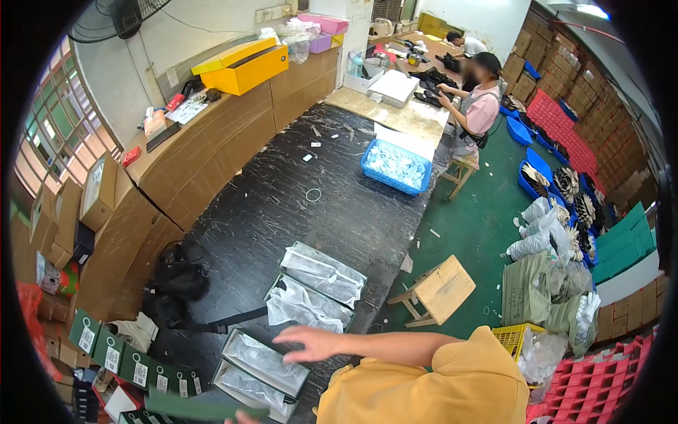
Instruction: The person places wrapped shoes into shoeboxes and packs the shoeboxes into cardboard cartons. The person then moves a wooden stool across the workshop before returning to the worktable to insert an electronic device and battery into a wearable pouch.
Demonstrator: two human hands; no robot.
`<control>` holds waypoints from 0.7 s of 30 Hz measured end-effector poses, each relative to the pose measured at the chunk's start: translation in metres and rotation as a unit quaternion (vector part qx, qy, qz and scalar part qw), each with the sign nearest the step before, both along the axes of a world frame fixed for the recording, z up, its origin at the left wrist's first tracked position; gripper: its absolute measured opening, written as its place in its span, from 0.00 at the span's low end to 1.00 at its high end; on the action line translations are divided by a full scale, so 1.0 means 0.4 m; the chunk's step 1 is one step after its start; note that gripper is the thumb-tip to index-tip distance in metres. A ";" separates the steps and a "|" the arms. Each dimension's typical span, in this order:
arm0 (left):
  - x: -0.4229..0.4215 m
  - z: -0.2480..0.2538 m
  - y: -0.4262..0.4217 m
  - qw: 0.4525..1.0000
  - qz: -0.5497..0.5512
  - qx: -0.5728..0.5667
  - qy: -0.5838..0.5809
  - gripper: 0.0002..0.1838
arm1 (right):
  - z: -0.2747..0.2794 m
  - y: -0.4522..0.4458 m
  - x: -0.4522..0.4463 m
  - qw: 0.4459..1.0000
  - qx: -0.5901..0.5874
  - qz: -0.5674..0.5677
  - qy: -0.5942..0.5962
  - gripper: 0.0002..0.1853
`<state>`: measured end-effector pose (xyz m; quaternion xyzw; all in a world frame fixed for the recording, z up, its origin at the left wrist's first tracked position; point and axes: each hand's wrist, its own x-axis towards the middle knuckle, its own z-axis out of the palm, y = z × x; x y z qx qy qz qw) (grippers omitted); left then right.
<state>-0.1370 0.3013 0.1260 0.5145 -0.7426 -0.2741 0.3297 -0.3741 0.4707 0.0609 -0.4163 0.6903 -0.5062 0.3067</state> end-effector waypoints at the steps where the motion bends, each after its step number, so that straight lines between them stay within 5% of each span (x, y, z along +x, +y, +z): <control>1: -0.061 -0.044 0.035 0.981 -0.065 0.086 0.160 0.22 | 0.036 0.002 0.010 1.000 -0.003 0.005 -0.003 0.37; 2: -0.139 -0.005 0.091 0.898 -0.130 0.303 0.290 0.20 | 0.063 0.005 0.019 0.999 -0.030 0.026 -0.026 0.45; 3: -0.205 0.015 0.143 0.845 -0.182 0.380 0.329 0.17 | 0.073 0.009 0.022 0.996 -0.056 0.053 -0.053 0.53; 4: -0.251 -0.016 0.176 0.855 -0.276 0.319 0.302 0.18 | 0.038 0.034 0.004 0.997 -0.047 0.025 -0.049 0.57; 7: -0.359 -0.065 0.216 0.766 -0.361 0.448 0.286 0.15 | 0.019 0.155 -0.055 0.995 0.039 -0.058 -0.070 0.68; 9: -0.404 -0.071 0.253 0.720 -0.390 0.512 0.260 0.12 | -0.002 0.230 -0.083 0.993 0.033 -0.114 0.002 0.71; 11: -0.413 -0.139 0.273 0.653 -0.439 0.566 0.247 0.15 | 0.013 0.254 -0.072 0.982 -0.043 -0.171 -0.067 0.70; 13: -0.428 -0.170 0.271 0.657 -0.454 0.580 0.160 0.20 | 0.001 0.292 -0.034 0.940 -0.080 -0.236 -0.231 0.68; 14: -0.430 -0.213 0.273 0.797 -0.482 0.346 0.108 0.27 | -0.011 0.323 -0.024 0.930 -0.083 -0.284 -0.218 0.67; 16: -0.432 -0.319 0.227 0.920 -0.317 0.227 0.036 0.37 | -0.051 0.381 0.015 0.902 -0.096 -0.371 -0.200 0.64; 17: -0.438 -0.368 0.213 0.934 -0.233 0.264 -0.067 0.43 | -0.091 0.402 0.032 0.878 -0.120 -0.413 -0.209 0.63; 18: -0.438 -0.552 0.205 0.948 -0.250 0.146 -0.132 0.45 | -0.093 0.406 0.050 0.875 -0.096 -0.430 -0.202 0.63; 19: -0.458 -0.564 0.198 0.946 -0.257 0.148 -0.133 0.45 | -0.093 0.405 0.056 0.870 -0.075 -0.447 -0.192 0.63; 21: -0.478 -0.534 0.194 0.867 -0.307 0.347 -0.181 0.46 | -0.118 0.399 0.075 0.881 -0.044 -0.444 -0.156 0.62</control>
